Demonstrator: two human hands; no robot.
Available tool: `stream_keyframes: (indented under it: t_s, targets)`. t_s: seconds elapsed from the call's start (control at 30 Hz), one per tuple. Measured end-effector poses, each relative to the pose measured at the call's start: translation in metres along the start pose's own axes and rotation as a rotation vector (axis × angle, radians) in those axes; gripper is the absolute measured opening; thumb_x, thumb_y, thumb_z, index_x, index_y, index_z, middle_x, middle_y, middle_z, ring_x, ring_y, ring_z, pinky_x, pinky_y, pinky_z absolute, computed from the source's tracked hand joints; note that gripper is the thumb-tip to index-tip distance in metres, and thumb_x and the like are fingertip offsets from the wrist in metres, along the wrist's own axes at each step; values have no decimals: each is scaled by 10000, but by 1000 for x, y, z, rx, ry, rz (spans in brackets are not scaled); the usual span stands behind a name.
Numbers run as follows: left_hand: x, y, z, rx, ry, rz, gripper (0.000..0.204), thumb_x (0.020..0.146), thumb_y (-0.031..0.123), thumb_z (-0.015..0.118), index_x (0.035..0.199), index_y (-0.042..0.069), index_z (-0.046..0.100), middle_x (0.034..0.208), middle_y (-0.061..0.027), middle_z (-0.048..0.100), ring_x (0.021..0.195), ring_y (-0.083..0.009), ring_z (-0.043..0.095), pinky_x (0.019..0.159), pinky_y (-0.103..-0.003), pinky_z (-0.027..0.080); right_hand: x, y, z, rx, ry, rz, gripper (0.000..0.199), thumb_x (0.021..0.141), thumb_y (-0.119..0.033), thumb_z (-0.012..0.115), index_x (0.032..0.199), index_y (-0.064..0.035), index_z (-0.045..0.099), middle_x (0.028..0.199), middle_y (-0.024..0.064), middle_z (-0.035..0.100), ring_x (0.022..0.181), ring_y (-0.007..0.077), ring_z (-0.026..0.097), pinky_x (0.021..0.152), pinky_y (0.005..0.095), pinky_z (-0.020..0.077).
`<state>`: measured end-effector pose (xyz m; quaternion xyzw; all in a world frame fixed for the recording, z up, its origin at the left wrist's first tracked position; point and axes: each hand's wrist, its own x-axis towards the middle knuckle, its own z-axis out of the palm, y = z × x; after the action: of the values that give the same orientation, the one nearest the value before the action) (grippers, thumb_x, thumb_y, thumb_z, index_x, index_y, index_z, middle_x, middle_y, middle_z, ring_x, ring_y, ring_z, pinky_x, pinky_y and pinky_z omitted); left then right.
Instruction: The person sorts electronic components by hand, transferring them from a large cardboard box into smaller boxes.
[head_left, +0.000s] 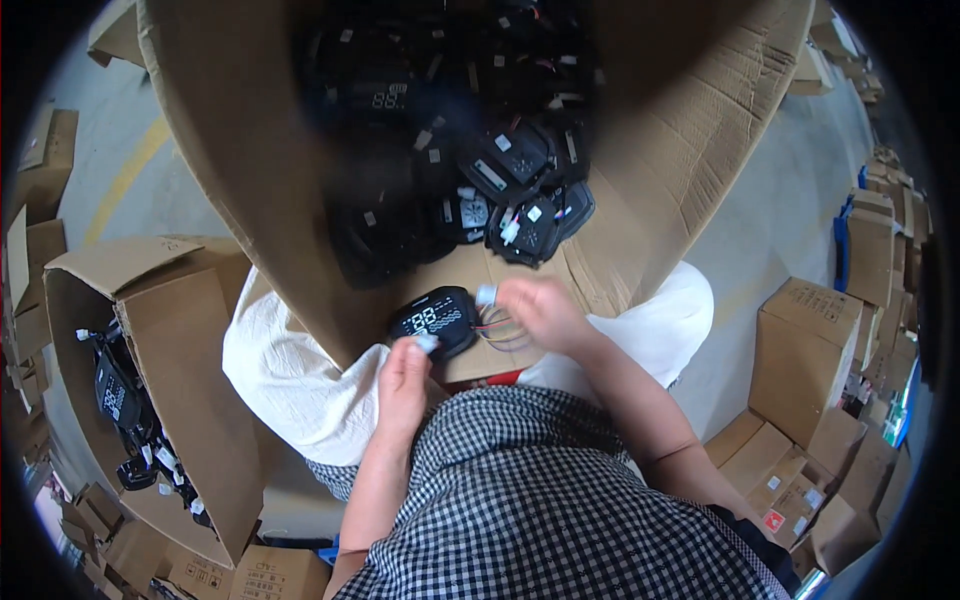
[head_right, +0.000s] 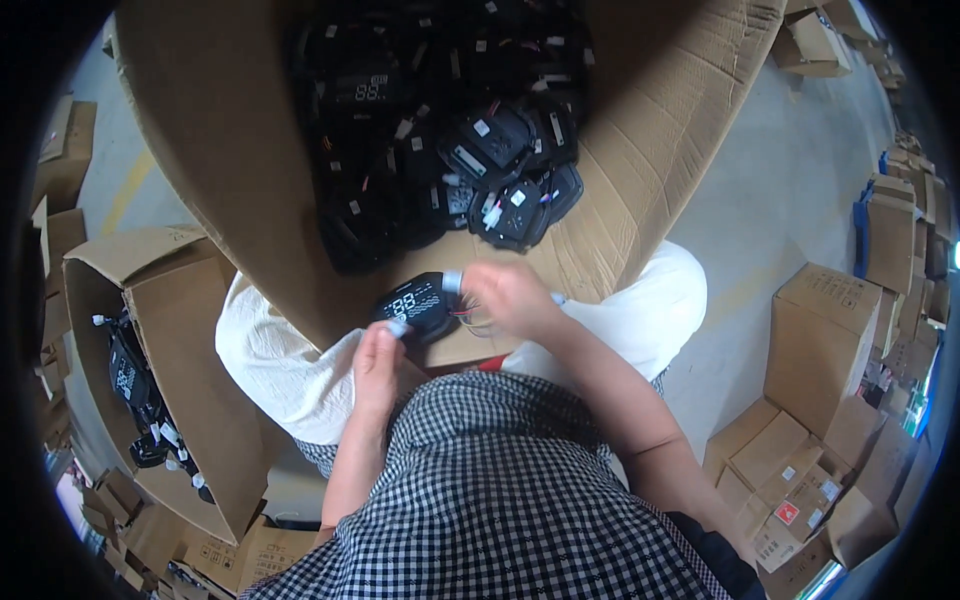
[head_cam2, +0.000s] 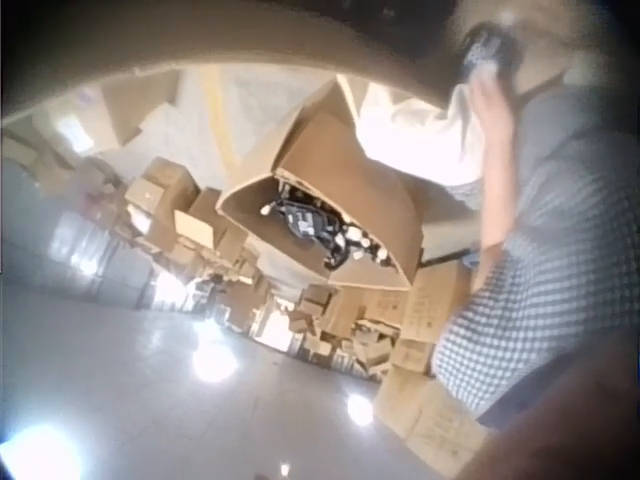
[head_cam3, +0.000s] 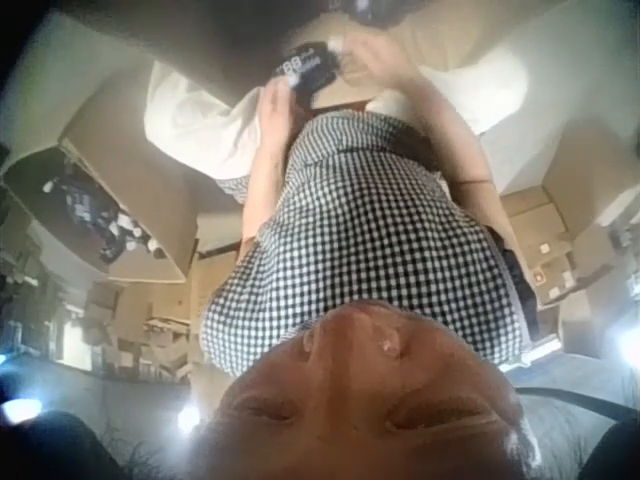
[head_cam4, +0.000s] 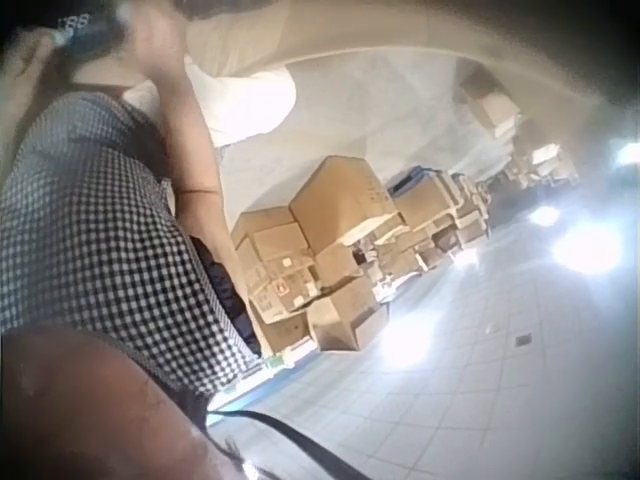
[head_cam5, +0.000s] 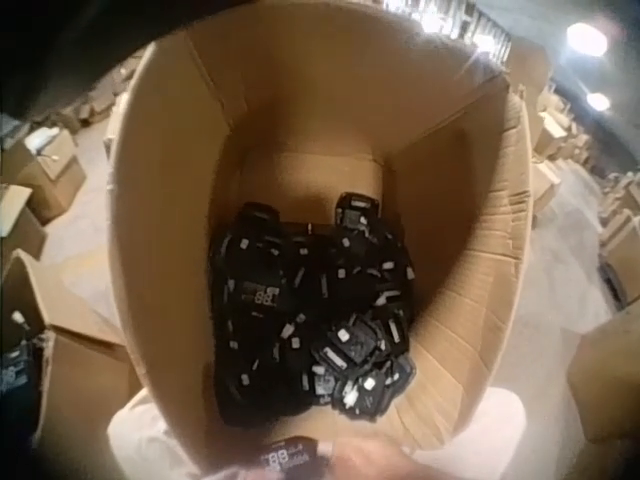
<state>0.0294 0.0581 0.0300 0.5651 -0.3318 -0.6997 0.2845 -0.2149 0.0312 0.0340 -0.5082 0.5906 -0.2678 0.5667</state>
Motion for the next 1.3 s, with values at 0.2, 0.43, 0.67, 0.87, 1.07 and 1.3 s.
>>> stream_keyframes:
  t_s: [0.2, 0.43, 0.67, 0.87, 1.07, 1.3]
  targets:
    - [-4, 17, 5, 167, 311, 481, 215, 761, 4, 683, 933, 56, 566, 776, -3, 542, 644, -95, 450, 594, -241, 389, 139, -8, 23, 592, 253, 207, 206, 952, -201, 545, 1036, -25, 613, 803, 28, 611, 578, 79, 588, 496, 184, 441]
    - [-9, 38, 1, 538, 266, 990, 150, 788, 70, 699, 892, 38, 596, 726, -92, 559, 655, -244, 517, 630, -334, 426, 210, -4, 61, 532, 318, 227, 195, 919, -173, 567, 1005, -17, 648, 847, 42, 620, 696, 134, 600, 622, 264, 478]
    - [1, 27, 1, 282, 318, 555, 300, 853, 137, 675, 1104, -12, 608, 1035, -122, 619, 878, -263, 606, 805, -337, 489, 90, -26, 52, -153, 191, -530, 142, 867, -137, 606, 916, -35, 691, 997, 142, 611, 849, 281, 627, 694, 342, 502]
    - [3, 20, 6, 477, -6, 685, 321, 880, 125, 645, 1182, 35, 588, 1186, -123, 609, 1094, -250, 586, 923, -331, 457, 2, -16, 63, -452, -22, -611, 90, 822, -87, 600, 857, -5, 602, 957, 149, 604, 851, 307, 609, 726, 393, 507]
    - [3, -4, 2, 377, 14, 579, 181, 883, 112, 652, 1048, 53, 609, 848, -45, 642, 687, -131, 564, 626, -256, 457, -37, -23, 32, 279, 8, 80, 145, 903, -150, 563, 944, -32, 636, 786, 130, 642, 625, 318, 613, 578, 375, 500]
    - [-12, 19, 19, 710, 55, 689, 174, 780, 109, 719, 944, 79, 669, 773, -91, 639, 690, -248, 648, 571, -346, 500, -39, -38, 25, -264, -77, -9, 222, 905, -252, 554, 887, -47, 640, 692, 145, 618, 625, 314, 607, 569, 390, 448]
